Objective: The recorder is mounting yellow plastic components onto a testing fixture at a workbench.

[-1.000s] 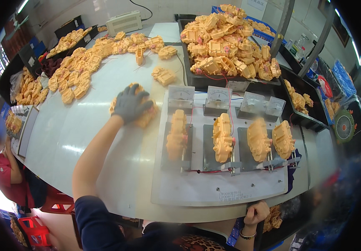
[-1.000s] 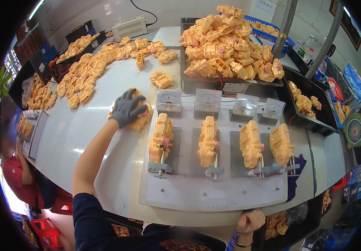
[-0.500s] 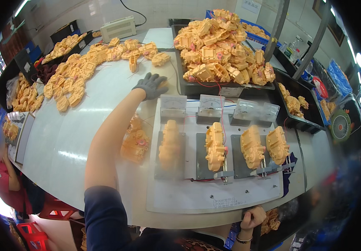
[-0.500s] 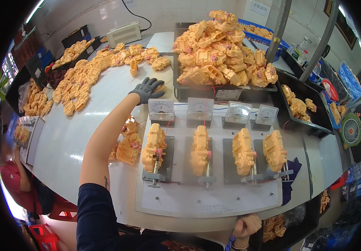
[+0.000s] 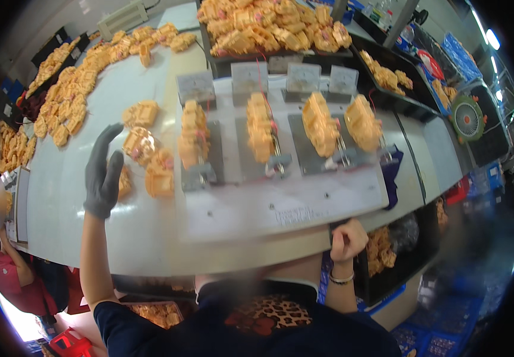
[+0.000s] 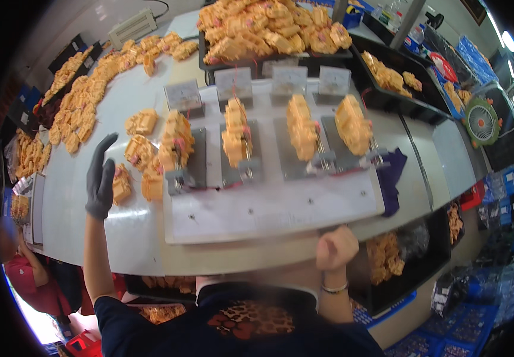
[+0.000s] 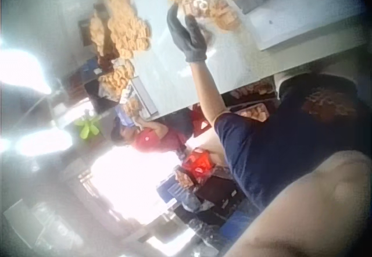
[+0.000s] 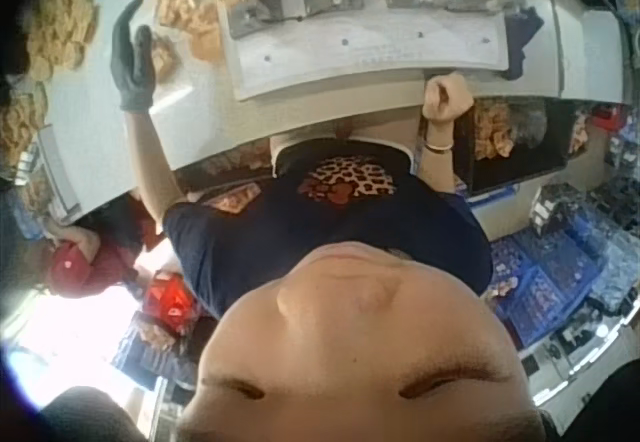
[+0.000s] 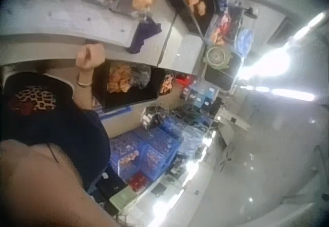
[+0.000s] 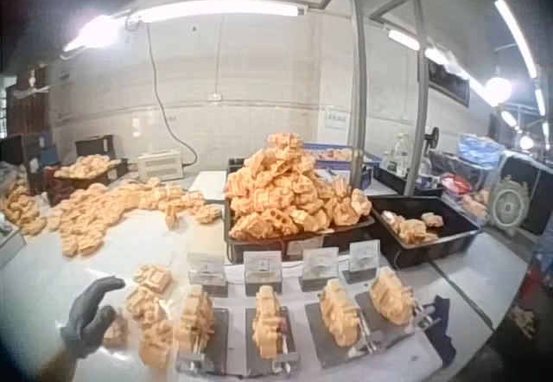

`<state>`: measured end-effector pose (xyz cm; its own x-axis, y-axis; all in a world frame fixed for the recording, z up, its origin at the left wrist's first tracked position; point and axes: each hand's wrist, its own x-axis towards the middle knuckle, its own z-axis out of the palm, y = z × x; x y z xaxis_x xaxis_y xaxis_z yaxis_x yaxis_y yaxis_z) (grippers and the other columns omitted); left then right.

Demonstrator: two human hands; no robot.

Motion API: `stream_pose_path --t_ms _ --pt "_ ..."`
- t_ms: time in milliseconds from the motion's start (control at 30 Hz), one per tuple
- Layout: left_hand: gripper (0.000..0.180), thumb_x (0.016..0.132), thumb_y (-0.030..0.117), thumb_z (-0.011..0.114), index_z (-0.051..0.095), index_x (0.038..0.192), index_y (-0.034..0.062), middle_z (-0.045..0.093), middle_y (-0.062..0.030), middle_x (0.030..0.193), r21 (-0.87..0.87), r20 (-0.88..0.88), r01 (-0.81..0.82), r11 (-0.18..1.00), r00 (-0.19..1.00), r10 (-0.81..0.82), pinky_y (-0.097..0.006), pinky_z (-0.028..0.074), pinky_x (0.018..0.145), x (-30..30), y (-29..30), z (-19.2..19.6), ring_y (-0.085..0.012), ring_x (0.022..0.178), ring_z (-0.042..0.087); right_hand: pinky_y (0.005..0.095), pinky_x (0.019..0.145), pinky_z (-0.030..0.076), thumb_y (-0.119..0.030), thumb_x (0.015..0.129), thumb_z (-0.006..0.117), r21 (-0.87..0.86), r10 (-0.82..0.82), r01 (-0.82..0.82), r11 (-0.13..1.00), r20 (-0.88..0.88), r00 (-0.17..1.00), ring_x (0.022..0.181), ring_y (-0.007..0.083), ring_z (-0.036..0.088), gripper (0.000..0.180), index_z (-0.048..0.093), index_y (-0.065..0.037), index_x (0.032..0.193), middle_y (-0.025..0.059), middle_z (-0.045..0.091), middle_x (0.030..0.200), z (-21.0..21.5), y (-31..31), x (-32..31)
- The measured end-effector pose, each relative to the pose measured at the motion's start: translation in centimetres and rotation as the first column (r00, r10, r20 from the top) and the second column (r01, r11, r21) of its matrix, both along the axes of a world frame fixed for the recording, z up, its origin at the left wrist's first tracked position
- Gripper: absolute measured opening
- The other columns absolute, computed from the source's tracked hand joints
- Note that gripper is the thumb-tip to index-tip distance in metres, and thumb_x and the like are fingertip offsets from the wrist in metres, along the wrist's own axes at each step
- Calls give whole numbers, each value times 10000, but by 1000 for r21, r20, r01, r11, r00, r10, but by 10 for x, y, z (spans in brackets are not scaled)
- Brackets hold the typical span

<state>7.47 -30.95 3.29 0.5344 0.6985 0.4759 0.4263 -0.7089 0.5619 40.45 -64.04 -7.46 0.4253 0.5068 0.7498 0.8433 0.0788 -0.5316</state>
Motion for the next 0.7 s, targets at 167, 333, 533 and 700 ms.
stream_pose_path --t_ms 167,333,533,700 --pt "227 730 94 758 685 946 101 655 -69 915 272 -141 145 951 984 -110 -389 476 794 40 -117 -2 -284 881 621 316 583 392 -9 716 675 32 45 -45 998 1 999 605 229 513 69 627 -32 759 68 571 662 43 20 -16" --pt "125 805 144 717 673 856 38 650 -130 841 -53 -217 133 990 966 -141 -366 481 708 67 -115 -23 -290 787 621 359 652 455 -105 757 765 -206 381 -369 906 22 924 709 273 571 150 652 -46 834 75 625 765 76 73 -20" --pt "137 808 153 701 658 800 23 631 -133 770 -149 -116 108 983 985 -126 -383 478 670 66 -114 -22 -318 724 604 305 644 489 -119 772 774 -434 389 -420 797 -161 907 701 208 609 178 671 -37 892 93 624 787 84 93 -30" --pt "114 793 144 682 648 777 36 627 -132 786 -60 -136 2 998 991 -10 -408 477 686 74 -125 -24 -337 756 599 303 588 473 -149 752 799 -421 339 -313 851 -15 941 637 190 594 210 660 -23 844 70 619 756 86 87 -27"
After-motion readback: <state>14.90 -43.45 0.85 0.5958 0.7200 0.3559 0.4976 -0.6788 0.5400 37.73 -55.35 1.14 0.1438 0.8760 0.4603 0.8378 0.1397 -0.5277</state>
